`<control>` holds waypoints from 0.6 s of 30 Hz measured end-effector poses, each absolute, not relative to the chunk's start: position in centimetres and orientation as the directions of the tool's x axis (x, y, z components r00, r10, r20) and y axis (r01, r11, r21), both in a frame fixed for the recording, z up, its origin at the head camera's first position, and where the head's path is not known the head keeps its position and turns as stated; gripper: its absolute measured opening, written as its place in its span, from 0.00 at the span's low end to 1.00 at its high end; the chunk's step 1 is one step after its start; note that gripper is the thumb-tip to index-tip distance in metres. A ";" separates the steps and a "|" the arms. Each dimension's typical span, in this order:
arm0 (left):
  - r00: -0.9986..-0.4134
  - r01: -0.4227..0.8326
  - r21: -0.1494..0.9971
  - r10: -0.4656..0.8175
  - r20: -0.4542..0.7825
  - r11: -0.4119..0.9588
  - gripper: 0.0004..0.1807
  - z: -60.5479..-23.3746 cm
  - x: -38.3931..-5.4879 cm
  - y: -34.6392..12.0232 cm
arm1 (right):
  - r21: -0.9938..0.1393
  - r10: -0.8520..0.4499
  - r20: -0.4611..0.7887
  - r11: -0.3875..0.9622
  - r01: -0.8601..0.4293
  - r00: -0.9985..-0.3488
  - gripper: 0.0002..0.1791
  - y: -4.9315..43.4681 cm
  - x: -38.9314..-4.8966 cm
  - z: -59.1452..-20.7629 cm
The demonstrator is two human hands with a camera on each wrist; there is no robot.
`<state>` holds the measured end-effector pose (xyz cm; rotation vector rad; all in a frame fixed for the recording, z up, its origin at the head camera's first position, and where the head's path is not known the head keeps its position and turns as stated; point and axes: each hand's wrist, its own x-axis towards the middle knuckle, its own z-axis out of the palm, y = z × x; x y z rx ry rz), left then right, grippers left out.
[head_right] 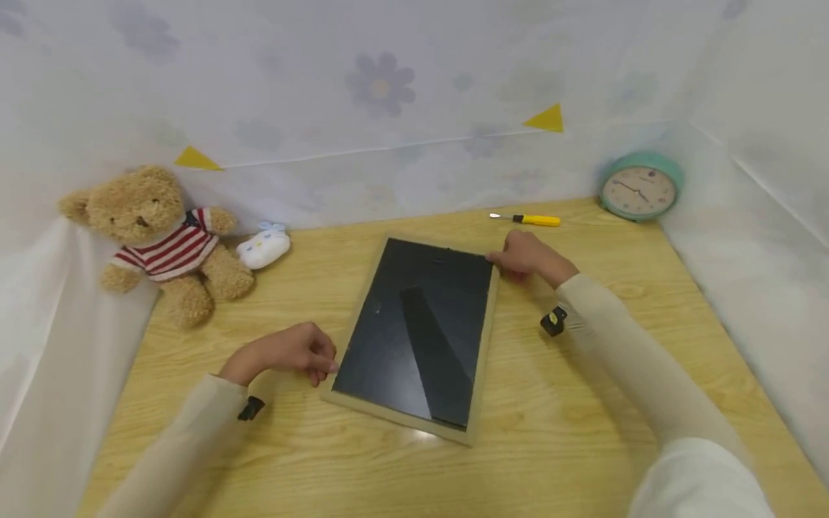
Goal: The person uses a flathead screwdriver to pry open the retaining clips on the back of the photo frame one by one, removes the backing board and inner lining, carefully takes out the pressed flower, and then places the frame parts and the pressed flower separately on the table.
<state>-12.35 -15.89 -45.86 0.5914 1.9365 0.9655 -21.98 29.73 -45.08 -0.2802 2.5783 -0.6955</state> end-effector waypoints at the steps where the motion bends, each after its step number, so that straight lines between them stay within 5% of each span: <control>1: -0.497 0.024 0.814 0.714 -0.494 0.580 0.08 -45.9 -12.1 -15.8 | -0.522 -0.311 -0.364 0.849 -0.084 -0.878 0.29 29.4 -22.4 -45.2; 9: -0.420 -0.065 0.809 0.720 -0.553 0.584 0.11 -46.6 -10.0 -14.6 | -0.534 -0.352 -0.297 0.832 -0.152 -0.888 0.21 26.1 -25.7 -45.5; 18: -0.440 -0.059 0.799 0.703 -0.559 0.599 0.11 -46.4 -9.2 -13.9 | -0.587 -0.353 -0.333 0.803 -0.101 -0.874 0.19 24.4 -27.4 -45.6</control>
